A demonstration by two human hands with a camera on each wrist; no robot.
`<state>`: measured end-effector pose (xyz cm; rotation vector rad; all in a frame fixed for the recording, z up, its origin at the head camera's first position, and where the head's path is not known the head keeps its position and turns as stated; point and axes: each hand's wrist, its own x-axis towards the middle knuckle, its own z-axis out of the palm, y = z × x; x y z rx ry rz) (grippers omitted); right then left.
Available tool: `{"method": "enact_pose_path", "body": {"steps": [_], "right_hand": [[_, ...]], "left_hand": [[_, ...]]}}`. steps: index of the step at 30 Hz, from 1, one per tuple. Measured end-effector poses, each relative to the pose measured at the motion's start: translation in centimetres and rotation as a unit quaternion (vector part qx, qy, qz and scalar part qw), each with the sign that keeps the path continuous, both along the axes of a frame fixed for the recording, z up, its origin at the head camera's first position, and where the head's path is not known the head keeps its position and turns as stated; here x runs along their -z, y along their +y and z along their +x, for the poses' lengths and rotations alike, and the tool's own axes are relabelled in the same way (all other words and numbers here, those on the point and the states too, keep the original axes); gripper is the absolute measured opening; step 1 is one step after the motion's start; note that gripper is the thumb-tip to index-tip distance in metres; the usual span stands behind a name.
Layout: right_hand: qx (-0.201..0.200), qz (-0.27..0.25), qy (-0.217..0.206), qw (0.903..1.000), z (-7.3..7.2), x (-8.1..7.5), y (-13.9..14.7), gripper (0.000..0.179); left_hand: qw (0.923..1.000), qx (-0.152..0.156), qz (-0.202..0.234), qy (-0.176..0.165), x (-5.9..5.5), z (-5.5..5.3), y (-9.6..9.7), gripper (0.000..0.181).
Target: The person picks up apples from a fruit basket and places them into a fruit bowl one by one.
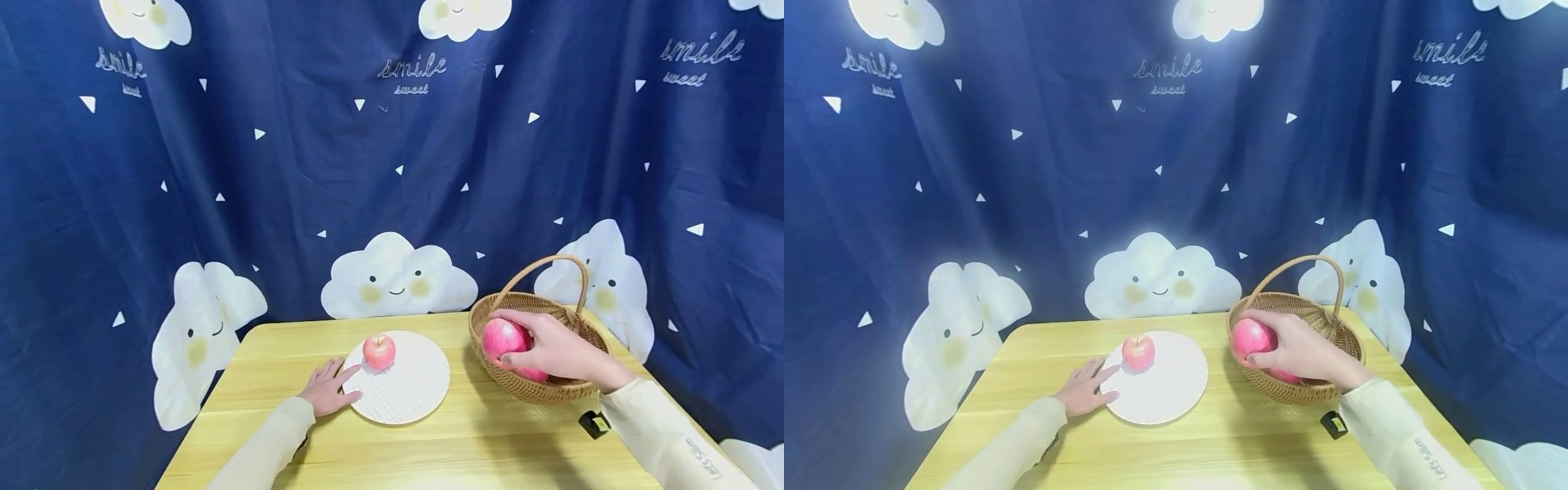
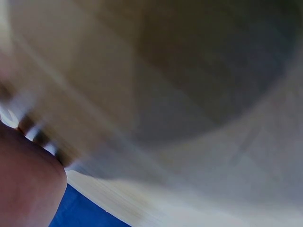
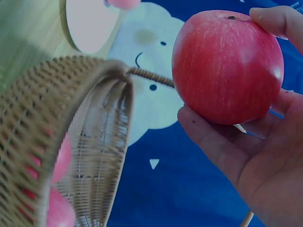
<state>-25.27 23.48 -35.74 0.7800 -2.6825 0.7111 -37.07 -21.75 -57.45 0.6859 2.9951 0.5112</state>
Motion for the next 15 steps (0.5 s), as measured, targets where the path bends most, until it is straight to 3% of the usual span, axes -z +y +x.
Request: {"method": "enact_pose_path", "body": {"steps": [8,15], "right_hand": [[-0.014,-0.009,-0.017,0.9997,-0.1,0.6,-2.2,0.065],[-0.014,-0.017,-0.031,0.9993,-0.4,1.3,-4.0,0.068]], "left_hand": [[1.0,-0.002,0.003,-0.008,-0.7,0.2,0.2,0.076],[0.9999,0.003,-0.007,-0.01,-1.8,1.1,0.4,0.071]]}}
